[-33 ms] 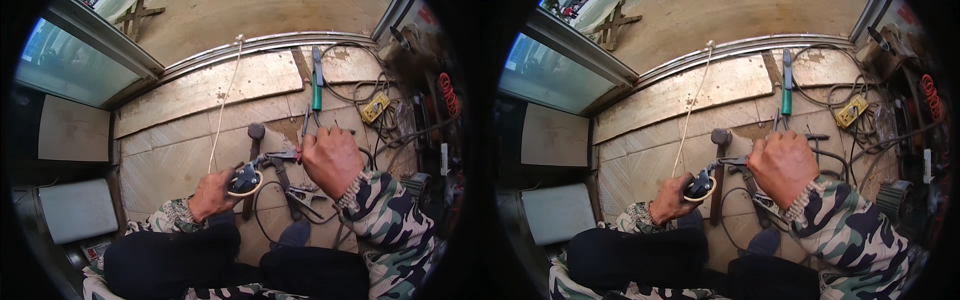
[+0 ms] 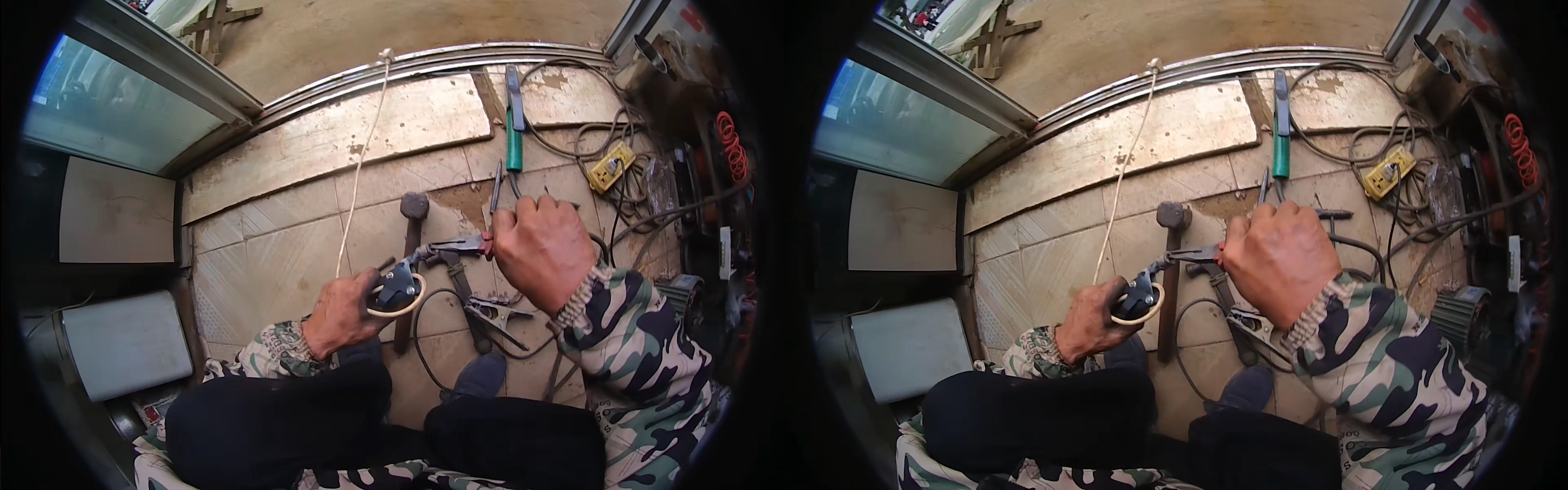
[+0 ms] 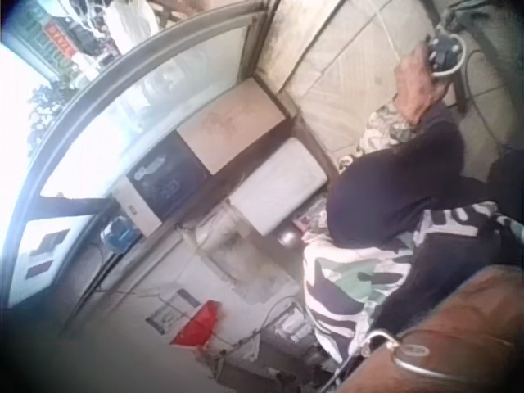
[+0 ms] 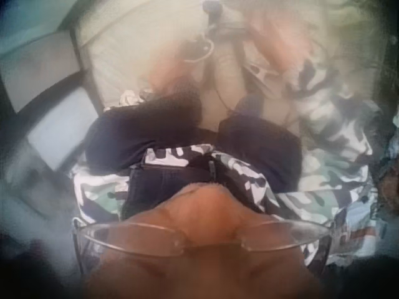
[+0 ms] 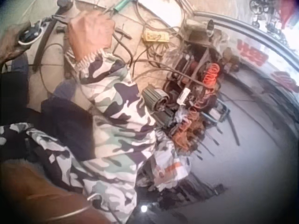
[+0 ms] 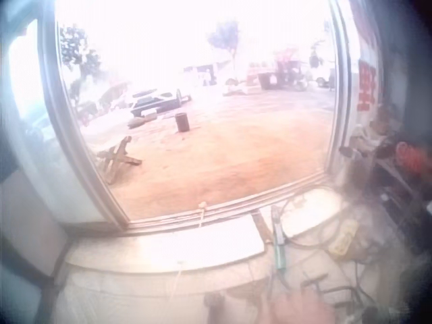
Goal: The person uses an angle grinder to smooth a metal part clamped in a vise, then uses a hammer and pliers to shape and adjust the metal piece. The person works on the floor in a cluttered workshop environment.
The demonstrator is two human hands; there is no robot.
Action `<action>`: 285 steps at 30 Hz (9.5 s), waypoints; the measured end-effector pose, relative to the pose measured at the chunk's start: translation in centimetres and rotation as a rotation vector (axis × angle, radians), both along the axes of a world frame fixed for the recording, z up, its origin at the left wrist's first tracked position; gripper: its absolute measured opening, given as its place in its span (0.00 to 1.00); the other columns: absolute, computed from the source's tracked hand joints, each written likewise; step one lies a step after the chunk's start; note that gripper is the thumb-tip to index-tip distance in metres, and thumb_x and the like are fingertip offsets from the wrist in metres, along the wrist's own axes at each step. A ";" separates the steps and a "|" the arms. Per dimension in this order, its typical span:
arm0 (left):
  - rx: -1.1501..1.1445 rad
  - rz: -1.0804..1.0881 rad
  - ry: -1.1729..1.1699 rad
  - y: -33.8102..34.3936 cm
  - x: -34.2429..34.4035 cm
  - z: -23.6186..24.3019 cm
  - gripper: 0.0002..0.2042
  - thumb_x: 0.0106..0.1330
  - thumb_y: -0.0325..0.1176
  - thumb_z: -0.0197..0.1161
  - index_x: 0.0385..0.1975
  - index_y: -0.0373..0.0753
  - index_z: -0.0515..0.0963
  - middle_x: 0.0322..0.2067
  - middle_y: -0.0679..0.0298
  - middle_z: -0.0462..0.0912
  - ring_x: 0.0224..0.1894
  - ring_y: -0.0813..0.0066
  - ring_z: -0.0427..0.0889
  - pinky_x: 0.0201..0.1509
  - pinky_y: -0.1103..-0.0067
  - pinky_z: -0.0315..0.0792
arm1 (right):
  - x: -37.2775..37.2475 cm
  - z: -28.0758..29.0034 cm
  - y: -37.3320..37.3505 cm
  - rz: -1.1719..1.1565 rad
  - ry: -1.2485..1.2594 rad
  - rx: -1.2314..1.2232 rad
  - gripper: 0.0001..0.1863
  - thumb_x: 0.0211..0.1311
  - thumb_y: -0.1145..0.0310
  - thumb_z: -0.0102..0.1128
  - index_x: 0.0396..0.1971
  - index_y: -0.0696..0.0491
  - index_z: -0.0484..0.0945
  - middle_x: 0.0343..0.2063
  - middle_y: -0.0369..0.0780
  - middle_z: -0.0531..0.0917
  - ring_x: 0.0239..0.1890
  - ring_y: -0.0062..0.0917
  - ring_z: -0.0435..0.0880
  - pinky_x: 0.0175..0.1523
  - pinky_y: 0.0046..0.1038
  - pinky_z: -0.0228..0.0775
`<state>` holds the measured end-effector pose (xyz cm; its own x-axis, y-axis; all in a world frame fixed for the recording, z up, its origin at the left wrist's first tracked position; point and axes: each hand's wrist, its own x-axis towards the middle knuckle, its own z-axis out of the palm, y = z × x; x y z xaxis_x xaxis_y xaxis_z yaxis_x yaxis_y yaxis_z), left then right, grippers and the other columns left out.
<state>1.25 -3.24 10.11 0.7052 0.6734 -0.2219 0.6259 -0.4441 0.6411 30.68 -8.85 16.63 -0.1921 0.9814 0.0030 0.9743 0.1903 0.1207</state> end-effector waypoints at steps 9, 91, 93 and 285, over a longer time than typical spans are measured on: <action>-0.167 -0.169 -0.081 0.8 0.0 3.1 0.19 0.53 0.37 0.79 0.32 0.33 0.75 0.23 0.45 0.81 0.27 0.43 0.84 0.28 0.66 0.75 | 3.1 -0.1 -1.3 0.130 0.250 -0.026 0.08 0.62 0.64 0.63 0.30 0.54 0.79 0.25 0.42 0.81 0.28 0.36 0.86 0.32 0.36 0.79; -0.006 -0.063 0.036 0.4 1.8 -8.4 0.19 0.54 0.36 0.78 0.38 0.33 0.76 0.27 0.44 0.82 0.32 0.42 0.85 0.35 0.61 0.78 | -2.2 -4.5 0.3 -0.088 -0.233 -0.280 0.07 0.60 0.68 0.60 0.28 0.56 0.82 0.25 0.41 0.82 0.31 0.31 0.83 0.34 0.33 0.71; -0.042 -0.077 0.037 0.7 1.9 -8.5 0.20 0.54 0.36 0.78 0.37 0.32 0.75 0.26 0.43 0.82 0.32 0.42 0.85 0.34 0.63 0.78 | -1.5 -5.4 0.1 -0.056 -0.201 -0.238 0.08 0.61 0.66 0.60 0.27 0.55 0.81 0.24 0.40 0.81 0.30 0.31 0.83 0.33 0.33 0.71; -0.030 -0.079 0.080 -1.4 0.4 -12.1 0.20 0.61 0.42 0.73 0.38 0.33 0.73 0.30 0.45 0.84 0.32 0.42 0.86 0.36 0.59 0.80 | -6.2 -7.5 1.3 -0.124 -0.279 -0.477 0.09 0.59 0.67 0.60 0.31 0.57 0.85 0.28 0.42 0.84 0.34 0.33 0.83 0.36 0.35 0.70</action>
<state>1.68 -4.62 -1.96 0.7349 0.6091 -0.2983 0.6393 -0.4754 0.6043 24.52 -7.54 9.14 -0.0050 0.8770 -0.4805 0.9362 0.1729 0.3059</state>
